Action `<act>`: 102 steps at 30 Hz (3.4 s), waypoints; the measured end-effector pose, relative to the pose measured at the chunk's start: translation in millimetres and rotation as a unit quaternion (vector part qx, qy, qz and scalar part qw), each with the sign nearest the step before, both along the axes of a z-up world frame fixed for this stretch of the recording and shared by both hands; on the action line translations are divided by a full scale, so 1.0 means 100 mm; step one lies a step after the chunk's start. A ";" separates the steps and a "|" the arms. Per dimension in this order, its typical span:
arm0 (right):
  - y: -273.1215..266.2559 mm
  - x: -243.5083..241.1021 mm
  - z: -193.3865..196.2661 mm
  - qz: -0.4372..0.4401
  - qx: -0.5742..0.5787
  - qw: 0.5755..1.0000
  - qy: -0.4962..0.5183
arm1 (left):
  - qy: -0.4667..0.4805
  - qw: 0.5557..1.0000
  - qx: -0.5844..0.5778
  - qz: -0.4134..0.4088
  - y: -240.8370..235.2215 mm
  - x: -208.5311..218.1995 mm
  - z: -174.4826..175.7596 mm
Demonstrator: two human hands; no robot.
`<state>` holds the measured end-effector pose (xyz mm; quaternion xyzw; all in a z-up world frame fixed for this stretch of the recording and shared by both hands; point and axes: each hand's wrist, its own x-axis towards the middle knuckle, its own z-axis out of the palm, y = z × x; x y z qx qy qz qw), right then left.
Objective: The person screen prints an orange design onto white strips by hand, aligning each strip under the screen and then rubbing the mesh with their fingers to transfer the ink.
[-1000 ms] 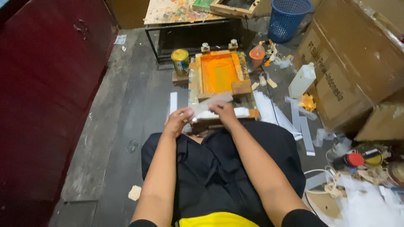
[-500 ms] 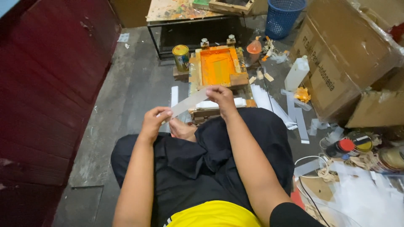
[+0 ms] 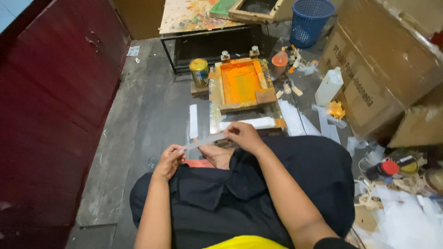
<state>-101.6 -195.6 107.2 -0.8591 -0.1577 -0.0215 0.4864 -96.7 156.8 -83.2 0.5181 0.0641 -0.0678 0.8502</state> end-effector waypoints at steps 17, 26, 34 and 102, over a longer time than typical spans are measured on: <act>-0.74 1.39 -0.40 0.048 0.184 0.976 0.111 | 0.032 0.999 -0.012 0.008 -0.69 0.39 0.63; -0.89 1.72 -0.78 -0.073 0.302 0.943 0.118 | 0.072 0.989 0.122 0.042 -1.21 0.56 0.95; -0.93 1.73 -0.76 -0.052 0.525 0.808 0.263 | 0.075 0.980 0.155 0.102 -1.63 0.85 1.06; -0.90 1.32 -0.49 -0.049 0.437 0.887 0.140 | -0.095 0.954 0.149 0.243 -1.58 0.74 1.39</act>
